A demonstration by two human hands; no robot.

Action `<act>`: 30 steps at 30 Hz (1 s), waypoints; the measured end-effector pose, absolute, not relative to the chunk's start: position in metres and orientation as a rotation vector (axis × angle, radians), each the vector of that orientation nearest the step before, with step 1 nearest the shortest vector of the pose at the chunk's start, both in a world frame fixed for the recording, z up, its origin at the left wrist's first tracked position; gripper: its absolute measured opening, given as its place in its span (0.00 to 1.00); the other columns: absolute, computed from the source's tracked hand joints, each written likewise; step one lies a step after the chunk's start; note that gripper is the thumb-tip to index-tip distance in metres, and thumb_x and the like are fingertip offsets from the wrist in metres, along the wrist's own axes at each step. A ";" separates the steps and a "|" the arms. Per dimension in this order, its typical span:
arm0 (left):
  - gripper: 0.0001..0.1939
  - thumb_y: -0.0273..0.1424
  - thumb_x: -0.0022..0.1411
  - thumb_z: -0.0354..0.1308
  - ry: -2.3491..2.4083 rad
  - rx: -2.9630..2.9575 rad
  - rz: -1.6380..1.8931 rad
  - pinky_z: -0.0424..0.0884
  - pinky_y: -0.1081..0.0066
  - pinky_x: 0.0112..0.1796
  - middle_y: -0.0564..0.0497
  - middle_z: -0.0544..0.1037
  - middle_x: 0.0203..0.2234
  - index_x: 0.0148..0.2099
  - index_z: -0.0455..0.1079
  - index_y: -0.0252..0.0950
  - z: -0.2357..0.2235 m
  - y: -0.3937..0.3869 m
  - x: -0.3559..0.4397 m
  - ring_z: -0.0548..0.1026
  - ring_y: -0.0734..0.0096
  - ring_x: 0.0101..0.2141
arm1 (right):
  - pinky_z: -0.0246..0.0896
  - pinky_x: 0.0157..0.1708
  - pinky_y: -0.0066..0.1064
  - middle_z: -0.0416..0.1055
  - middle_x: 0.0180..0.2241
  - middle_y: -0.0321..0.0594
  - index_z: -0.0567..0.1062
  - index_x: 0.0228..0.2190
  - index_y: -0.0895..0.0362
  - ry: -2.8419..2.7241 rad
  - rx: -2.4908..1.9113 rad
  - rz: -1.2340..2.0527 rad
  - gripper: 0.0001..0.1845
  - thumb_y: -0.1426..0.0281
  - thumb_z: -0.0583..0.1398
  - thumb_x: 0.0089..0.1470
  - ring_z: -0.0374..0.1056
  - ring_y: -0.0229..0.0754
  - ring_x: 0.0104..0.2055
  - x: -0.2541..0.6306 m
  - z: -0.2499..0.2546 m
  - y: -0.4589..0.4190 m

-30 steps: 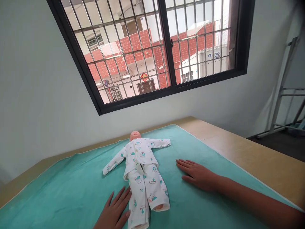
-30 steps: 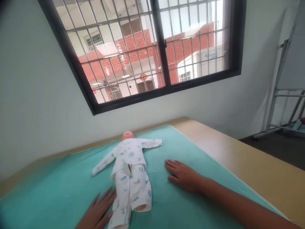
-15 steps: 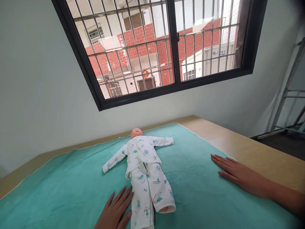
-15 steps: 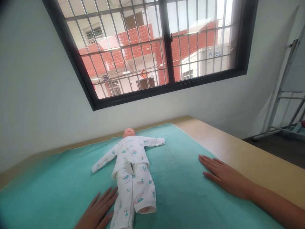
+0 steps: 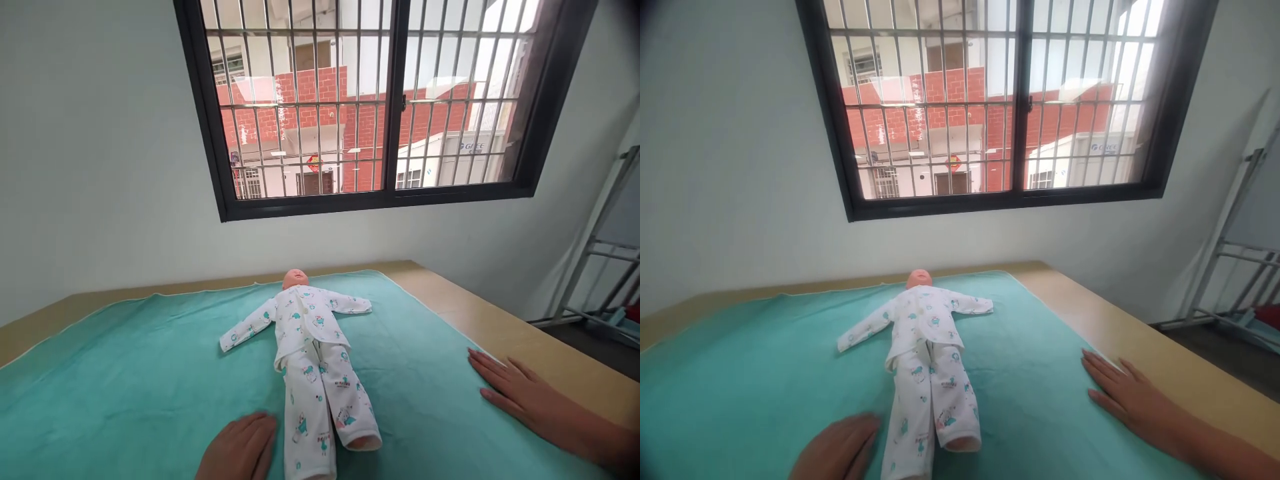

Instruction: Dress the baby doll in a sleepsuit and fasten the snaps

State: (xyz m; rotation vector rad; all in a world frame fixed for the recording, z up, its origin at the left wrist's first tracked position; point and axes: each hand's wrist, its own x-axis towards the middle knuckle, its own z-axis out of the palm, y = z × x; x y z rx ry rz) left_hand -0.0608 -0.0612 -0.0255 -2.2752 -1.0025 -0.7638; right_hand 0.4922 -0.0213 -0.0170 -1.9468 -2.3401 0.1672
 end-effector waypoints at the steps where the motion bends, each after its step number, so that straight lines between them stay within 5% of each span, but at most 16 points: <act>1: 0.18 0.34 0.69 0.42 -1.029 -2.263 -0.812 0.75 0.77 0.32 0.55 0.82 0.31 0.40 0.73 0.41 -0.023 -0.064 -0.059 0.80 0.74 0.31 | 0.32 0.66 0.52 0.45 0.66 0.31 0.55 0.62 0.43 -2.360 -1.895 0.156 0.35 0.46 0.50 0.56 0.40 0.54 0.67 0.479 -0.013 -0.022; 6: 0.20 0.33 0.69 0.41 -1.156 -2.237 -0.923 0.67 0.76 0.23 0.54 0.75 0.19 0.28 0.68 0.40 -0.016 -0.074 -0.056 0.74 0.75 0.20 | 0.43 0.65 0.51 0.40 0.66 0.24 0.48 0.63 0.37 -2.387 -1.652 0.278 0.33 0.49 0.49 0.59 0.35 0.54 0.68 0.389 0.000 -0.030; 11: 0.22 0.34 0.67 0.46 -1.314 -2.262 -0.877 0.56 0.77 0.16 0.57 0.68 0.12 0.20 0.59 0.38 -0.030 -0.073 -0.062 0.66 0.79 0.13 | 0.37 0.65 0.53 0.40 0.67 0.26 0.46 0.63 0.39 -2.536 -1.529 0.468 0.32 0.50 0.48 0.61 0.35 0.54 0.68 0.349 -0.006 -0.024; 17: 0.23 0.38 0.66 0.46 -1.657 -2.450 -0.956 0.53 0.77 0.20 0.58 0.63 0.12 0.19 0.52 0.35 -0.042 -0.065 -0.072 0.61 0.81 0.15 | 0.38 0.66 0.51 0.43 0.66 0.26 0.49 0.63 0.39 -2.465 -1.577 0.428 0.31 0.50 0.48 0.60 0.40 0.52 0.68 0.353 -0.015 -0.021; 23: 0.24 0.48 0.63 0.42 -2.302 -2.221 -1.425 0.53 0.75 0.22 0.57 0.46 0.18 0.23 0.42 0.38 -0.039 -0.059 -0.087 0.52 0.78 0.20 | 0.40 0.65 0.50 0.46 0.65 0.25 0.54 0.62 0.39 -2.444 -1.636 0.363 0.29 0.50 0.47 0.60 0.44 0.51 0.67 0.349 -0.016 -0.023; 30: 0.25 0.47 0.60 0.46 -2.206 -1.729 -1.649 0.52 0.74 0.22 0.58 0.46 0.16 0.20 0.42 0.38 0.011 -0.091 -0.096 0.49 0.79 0.19 | 0.47 0.64 0.52 0.48 0.64 0.28 0.56 0.62 0.42 -2.535 -1.526 0.188 0.31 0.50 0.46 0.59 0.48 0.53 0.65 0.367 -0.043 -0.009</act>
